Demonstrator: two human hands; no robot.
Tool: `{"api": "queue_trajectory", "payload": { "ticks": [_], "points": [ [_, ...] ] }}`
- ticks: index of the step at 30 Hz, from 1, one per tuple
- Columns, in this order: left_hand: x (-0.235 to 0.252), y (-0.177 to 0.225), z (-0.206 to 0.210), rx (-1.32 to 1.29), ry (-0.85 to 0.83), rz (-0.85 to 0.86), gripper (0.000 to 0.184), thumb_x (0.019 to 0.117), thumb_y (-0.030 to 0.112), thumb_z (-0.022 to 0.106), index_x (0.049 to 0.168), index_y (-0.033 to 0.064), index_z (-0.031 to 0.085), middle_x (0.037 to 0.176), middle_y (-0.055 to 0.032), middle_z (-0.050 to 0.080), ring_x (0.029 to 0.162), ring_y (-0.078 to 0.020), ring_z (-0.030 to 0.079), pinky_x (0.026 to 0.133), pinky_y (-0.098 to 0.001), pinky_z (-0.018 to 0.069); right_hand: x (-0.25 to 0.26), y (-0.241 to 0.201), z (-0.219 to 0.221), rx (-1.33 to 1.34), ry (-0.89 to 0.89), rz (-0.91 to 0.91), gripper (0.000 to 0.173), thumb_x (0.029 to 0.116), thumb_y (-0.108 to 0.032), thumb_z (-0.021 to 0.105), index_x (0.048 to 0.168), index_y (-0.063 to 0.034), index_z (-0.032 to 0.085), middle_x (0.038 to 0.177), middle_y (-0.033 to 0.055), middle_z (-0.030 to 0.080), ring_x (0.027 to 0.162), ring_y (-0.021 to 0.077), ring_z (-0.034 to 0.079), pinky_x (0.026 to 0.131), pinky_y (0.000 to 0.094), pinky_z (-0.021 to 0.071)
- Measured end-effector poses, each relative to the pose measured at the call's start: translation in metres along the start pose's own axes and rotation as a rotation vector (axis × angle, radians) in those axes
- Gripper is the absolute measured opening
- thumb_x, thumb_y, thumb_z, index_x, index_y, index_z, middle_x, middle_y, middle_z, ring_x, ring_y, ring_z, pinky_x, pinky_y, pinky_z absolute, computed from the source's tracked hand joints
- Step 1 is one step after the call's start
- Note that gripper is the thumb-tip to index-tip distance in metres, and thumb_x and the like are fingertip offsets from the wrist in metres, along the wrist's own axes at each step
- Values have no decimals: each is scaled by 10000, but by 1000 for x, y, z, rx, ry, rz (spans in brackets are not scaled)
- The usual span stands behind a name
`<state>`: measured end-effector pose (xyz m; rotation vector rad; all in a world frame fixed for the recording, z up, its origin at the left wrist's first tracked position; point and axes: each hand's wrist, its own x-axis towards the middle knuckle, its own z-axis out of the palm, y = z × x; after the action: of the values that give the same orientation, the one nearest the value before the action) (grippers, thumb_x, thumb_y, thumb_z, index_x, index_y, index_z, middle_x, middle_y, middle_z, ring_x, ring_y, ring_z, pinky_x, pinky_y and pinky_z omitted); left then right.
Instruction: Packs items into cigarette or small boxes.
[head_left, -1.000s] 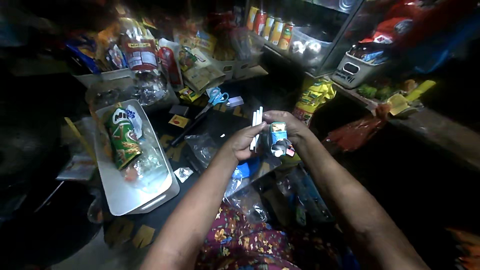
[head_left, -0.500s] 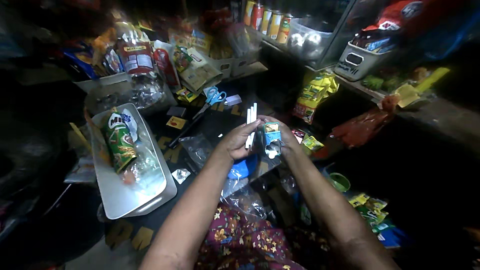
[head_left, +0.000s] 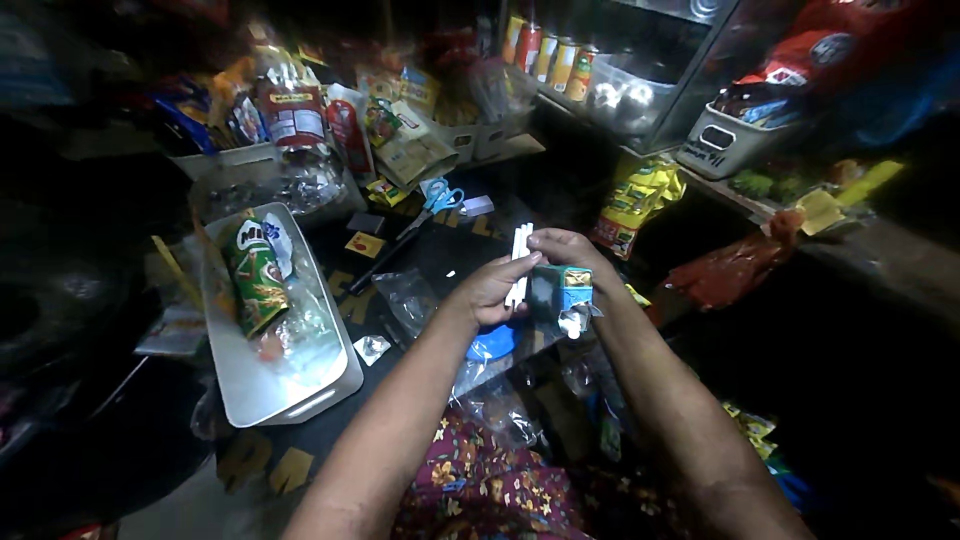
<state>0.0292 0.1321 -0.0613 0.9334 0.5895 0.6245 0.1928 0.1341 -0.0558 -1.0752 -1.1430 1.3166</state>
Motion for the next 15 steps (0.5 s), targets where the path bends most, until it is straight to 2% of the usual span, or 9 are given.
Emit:
{"api": "queue_trajectory", "payload": {
  "ticks": [2,6,11,15],
  "points": [
    [3,1,-1,23,24,-10,266,1105,309,400,1139,109,573,879,-44,667,715,-119,671,592,-248,566,-1,-5,3,-10,19,-5,163,1005,-14,555,893,-55,666,652,-64,627,542,-12,559,548,154,498],
    [1,4,2,18,25,-36,262,1103,309,408,1118,114,581,871,-46,669,697,-114,666,566,-233,551,1,-5,3,91,36,-14,169,1025,-21,524,939,-50,666,693,-38,680,581,6,625,573,169,544],
    [1,3,3,45,26,-29,259,1101,318,415,1163,120,570,886,-37,670,687,-87,653,542,-204,528,-7,-7,8,120,-24,61,245,1058,-52,436,941,-67,651,666,-42,666,578,11,633,571,181,554],
    [1,4,3,44,13,-13,266,1102,313,408,1122,110,579,855,-31,661,657,-86,644,532,-209,529,-2,1,6,209,-24,15,225,1039,-60,471,901,-71,648,690,-14,676,595,37,643,579,198,560]
  ]
}}
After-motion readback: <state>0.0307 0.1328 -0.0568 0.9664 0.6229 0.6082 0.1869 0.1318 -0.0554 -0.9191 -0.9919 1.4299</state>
